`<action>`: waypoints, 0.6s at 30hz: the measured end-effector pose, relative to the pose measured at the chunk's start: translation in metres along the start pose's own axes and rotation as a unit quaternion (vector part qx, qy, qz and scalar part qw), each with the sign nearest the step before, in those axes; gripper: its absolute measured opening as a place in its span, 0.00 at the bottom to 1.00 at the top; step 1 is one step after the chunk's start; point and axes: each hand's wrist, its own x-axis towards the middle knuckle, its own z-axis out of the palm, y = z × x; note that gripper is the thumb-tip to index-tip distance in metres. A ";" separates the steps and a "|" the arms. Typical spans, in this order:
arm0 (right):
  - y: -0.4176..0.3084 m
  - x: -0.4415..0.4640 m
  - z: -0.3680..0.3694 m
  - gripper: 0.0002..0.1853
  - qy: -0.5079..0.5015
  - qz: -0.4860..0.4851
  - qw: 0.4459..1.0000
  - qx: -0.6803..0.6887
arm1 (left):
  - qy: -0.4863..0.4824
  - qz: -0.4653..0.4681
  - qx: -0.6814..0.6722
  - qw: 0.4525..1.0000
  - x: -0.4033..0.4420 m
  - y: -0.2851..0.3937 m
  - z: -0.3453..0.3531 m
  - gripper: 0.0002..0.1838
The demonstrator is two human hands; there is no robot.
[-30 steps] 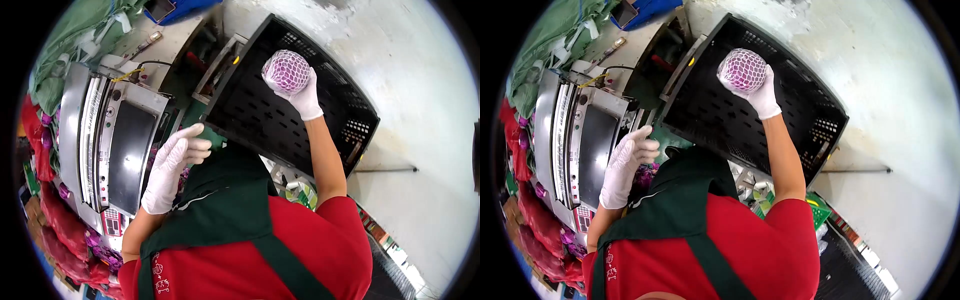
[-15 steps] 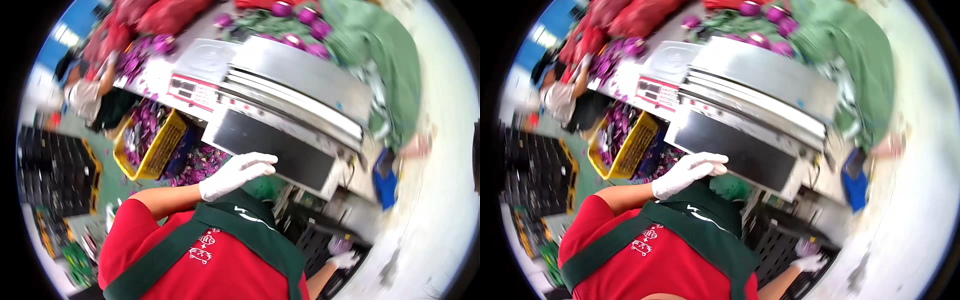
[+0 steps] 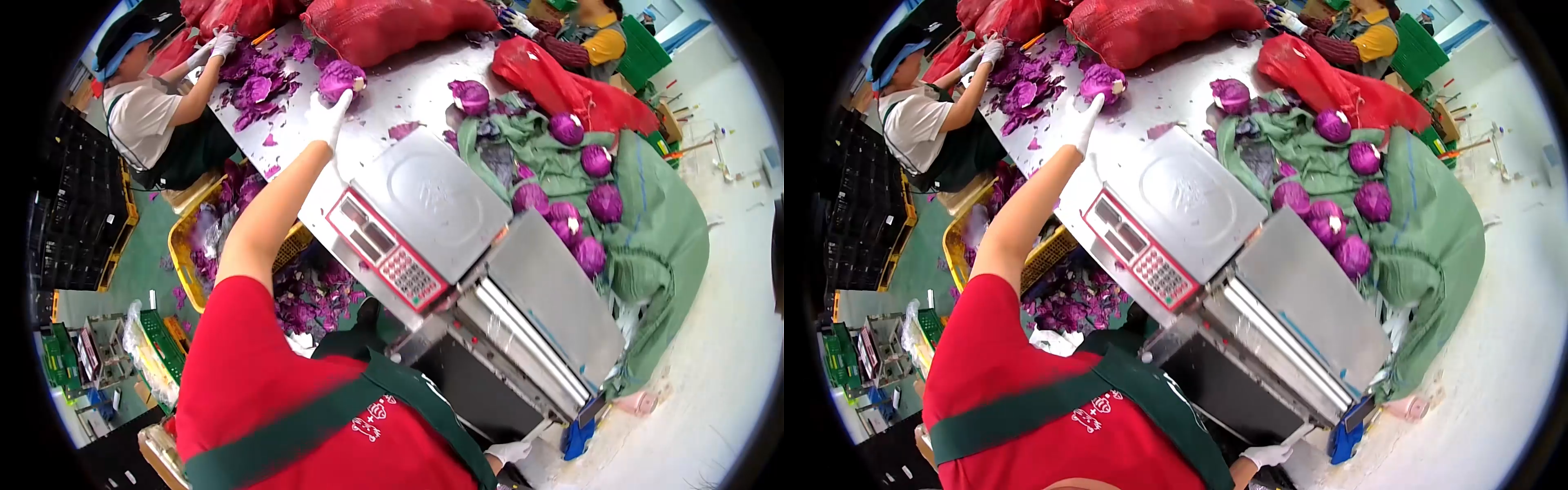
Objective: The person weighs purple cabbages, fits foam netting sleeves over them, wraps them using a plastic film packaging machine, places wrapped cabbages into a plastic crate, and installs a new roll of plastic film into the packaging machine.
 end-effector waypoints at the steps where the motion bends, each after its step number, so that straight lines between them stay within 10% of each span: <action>1: 0.010 0.012 0.005 0.26 -0.011 0.009 0.999 -0.032 | 0.055 -0.001 0.082 0.995 0.042 -0.021 0.015 0.54; 7: 0.068 0.055 -0.002 0.28 0.013 0.024 0.998 -0.064 | 0.094 -0.130 0.198 0.967 0.148 -0.048 0.071 0.64; 9: 0.060 0.054 -0.001 0.16 -0.072 -0.049 0.798 -0.597 | 0.066 -0.165 0.164 0.970 0.158 -0.058 0.077 0.64; 11: 0.092 0.076 -0.002 0.16 -0.042 -0.099 0.786 -0.608 | 0.055 -0.161 0.109 0.979 0.161 -0.071 0.074 0.62; 14: 0.066 0.059 0.004 0.16 -0.001 0.000 0.912 -0.410 | -0.023 -0.116 -0.019 0.993 0.199 -0.133 0.062 0.52; 18: -0.013 -0.005 0.007 0.16 0.028 0.082 0.987 -0.132 | -0.072 -0.252 -0.281 0.923 0.137 -0.076 0.043 0.41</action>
